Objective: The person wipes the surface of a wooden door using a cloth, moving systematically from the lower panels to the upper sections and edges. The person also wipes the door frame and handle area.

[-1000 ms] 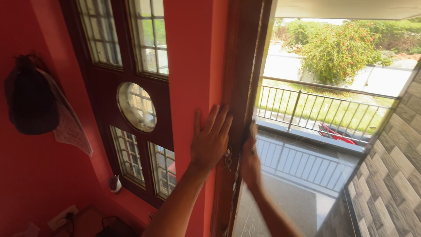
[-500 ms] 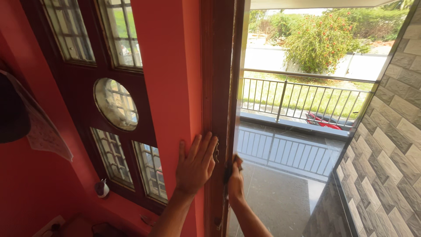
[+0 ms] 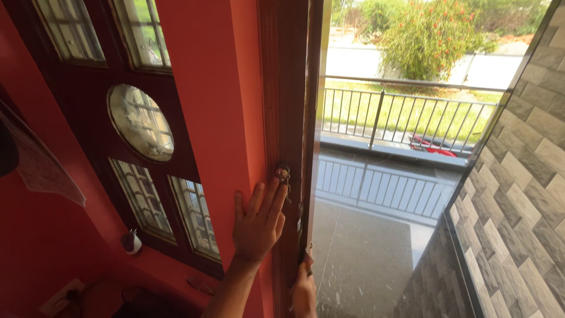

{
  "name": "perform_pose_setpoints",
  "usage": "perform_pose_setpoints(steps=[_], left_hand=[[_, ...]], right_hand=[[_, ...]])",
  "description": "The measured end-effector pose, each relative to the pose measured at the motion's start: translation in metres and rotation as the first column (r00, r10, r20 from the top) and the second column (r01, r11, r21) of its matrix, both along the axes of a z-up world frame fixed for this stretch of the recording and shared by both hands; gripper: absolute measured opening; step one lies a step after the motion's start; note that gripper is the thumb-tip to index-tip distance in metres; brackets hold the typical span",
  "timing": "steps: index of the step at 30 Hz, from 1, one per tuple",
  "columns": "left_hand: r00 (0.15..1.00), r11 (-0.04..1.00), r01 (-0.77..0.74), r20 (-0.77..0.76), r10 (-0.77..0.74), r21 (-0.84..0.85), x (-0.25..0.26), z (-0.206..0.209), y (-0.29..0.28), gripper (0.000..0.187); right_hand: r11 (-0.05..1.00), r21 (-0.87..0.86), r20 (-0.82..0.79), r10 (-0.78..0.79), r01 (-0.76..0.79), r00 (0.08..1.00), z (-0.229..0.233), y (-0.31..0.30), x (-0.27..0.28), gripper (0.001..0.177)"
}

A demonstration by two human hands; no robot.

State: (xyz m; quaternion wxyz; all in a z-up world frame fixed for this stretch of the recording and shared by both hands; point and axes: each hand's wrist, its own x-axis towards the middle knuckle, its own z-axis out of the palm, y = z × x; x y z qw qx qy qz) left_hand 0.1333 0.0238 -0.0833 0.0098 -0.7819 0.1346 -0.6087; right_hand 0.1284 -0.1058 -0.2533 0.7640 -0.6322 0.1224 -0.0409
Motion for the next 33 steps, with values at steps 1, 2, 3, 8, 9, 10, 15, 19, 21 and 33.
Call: perform_pose_setpoints(steps=[1, 2, 3, 8, 9, 10, 15, 19, 21, 33], left_hand=[[1.0, 1.0, -0.007, 0.009, 0.007, 0.006, 0.001, -0.003, 0.0, 0.053], [1.0, 1.0, -0.012, 0.012, 0.012, 0.01, 0.002, -0.005, 0.001, 0.052], [1.0, 1.0, -0.016, 0.015, 0.016, 0.015, 0.002, -0.007, 0.001, 0.051], [0.999, 0.999, -0.041, 0.024, 0.04, 0.03, 0.004, -0.01, 0.002, 0.05], [0.999, 0.999, -0.038, 0.017, 0.037, 0.028, 0.004, -0.011, 0.002, 0.05], [0.999, 0.999, -0.034, 0.016, 0.034, 0.024, 0.005, -0.011, 0.002, 0.05], [1.0, 1.0, -0.014, 0.009, 0.014, -0.001, 0.005, -0.008, 0.0, 0.051], [1.0, 1.0, -0.004, -0.017, 0.004, 0.005, 0.003, -0.007, 0.001, 0.052], [1.0, 1.0, -0.008, 0.0, 0.008, 0.009, 0.006, -0.007, 0.0, 0.052], [1.0, 1.0, 0.028, 0.005, -0.028, 0.011, 0.011, -0.01, 0.0, 0.051]], right_hand=[[0.991, 0.131, -0.213, 0.021, 0.007, 0.977, -0.007, -0.005, 0.007, 0.059], [0.976, 0.216, -0.224, 0.069, -0.02, 0.972, -0.011, -0.011, 0.017, 0.06], [0.953, 0.301, -0.228, 0.117, -0.044, 0.966, -0.012, -0.018, 0.031, 0.062], [0.881, 0.447, 0.095, 0.124, -0.154, 0.988, 0.04, -0.025, 0.101, 0.055], [0.914, 0.389, 0.102, 0.082, -0.115, 0.991, 0.06, -0.023, 0.102, 0.057], [0.941, 0.329, 0.119, 0.039, -0.076, 0.992, 0.084, -0.021, 0.101, 0.059], [0.982, -0.099, 0.509, -0.089, 0.161, 0.856, 0.122, 0.001, 0.052, 0.061], [0.947, -0.262, 0.447, -0.051, 0.185, 0.893, 0.062, 0.005, 0.021, 0.061], [0.973, -0.218, 0.122, -0.046, 0.072, 0.991, 0.029, 0.003, 0.019, 0.066], [0.941, 0.317, 0.164, 0.065, -0.115, 0.984, 0.227, -0.032, 0.133, 0.048]])
